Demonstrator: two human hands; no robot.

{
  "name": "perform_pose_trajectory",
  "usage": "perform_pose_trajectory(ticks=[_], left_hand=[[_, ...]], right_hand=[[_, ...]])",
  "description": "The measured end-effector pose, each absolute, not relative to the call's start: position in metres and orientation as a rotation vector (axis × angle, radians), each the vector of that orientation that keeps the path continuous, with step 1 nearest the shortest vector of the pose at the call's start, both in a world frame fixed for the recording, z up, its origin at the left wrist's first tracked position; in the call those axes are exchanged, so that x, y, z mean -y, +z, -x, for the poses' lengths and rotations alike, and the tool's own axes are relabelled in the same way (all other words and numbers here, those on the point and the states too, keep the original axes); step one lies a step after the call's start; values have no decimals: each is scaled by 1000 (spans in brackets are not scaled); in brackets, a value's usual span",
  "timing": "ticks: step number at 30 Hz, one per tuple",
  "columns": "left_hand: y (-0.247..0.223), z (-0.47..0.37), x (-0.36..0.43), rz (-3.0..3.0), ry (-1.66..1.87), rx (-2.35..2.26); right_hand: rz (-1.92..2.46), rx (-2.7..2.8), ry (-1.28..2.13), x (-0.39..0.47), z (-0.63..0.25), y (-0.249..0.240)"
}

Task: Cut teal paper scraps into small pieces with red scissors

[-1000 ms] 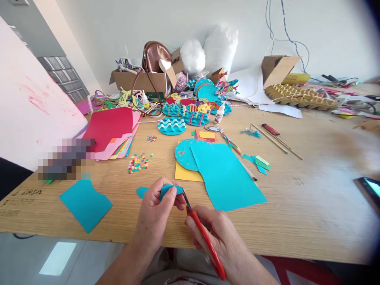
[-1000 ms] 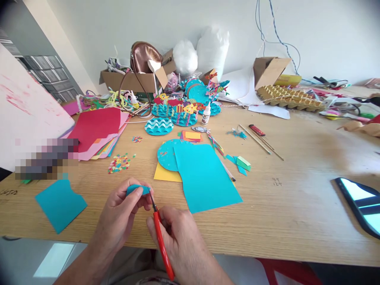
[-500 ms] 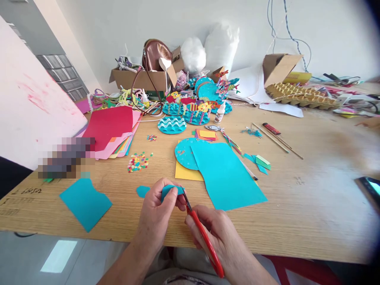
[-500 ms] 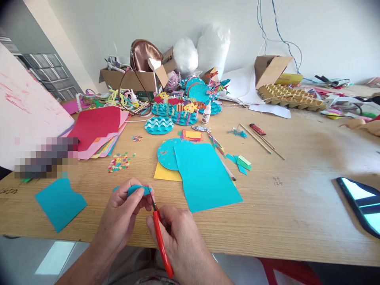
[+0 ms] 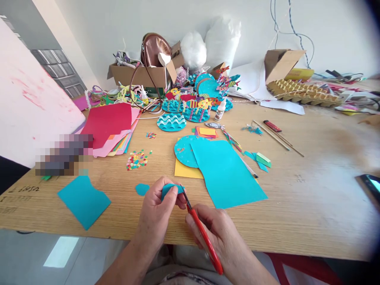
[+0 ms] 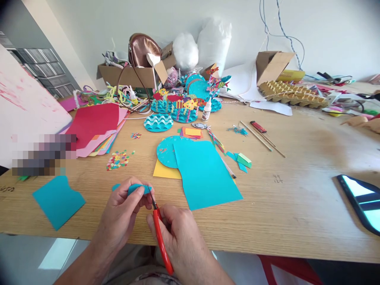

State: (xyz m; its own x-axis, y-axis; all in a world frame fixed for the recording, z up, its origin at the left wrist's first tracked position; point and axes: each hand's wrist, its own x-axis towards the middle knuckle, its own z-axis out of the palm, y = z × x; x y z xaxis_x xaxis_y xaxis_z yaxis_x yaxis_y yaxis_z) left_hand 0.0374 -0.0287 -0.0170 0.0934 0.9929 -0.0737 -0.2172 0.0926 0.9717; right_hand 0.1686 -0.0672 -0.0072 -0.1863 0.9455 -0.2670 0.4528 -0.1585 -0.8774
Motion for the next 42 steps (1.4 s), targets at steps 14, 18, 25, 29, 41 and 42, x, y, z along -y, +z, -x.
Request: perform_pose_trajectory(ticks=[14, 18, 25, 29, 41, 42], left_hand=[[-24, -34, 28, -933, 1158, -1013], [-26, -32, 29, -905, 1192, -1036], [-20, -21, 31, -894, 1187, -1150], [-16, -22, 32, -856, 1159, -1141], [-17, -34, 38, -905, 1086, -1095], [-18, -34, 38, -929, 1077, -1097]], right_hand=[[1606, 1649, 1224, 65, -170, -20], [1629, 1612, 1288, 65, -171, -17], [1486, 1432, 1673, 66, -177, -2], [1402, 1310, 1637, 60, -173, 0], [1296, 1212, 1332, 36, -165, -6], [1296, 1227, 1323, 35, -165, -6]])
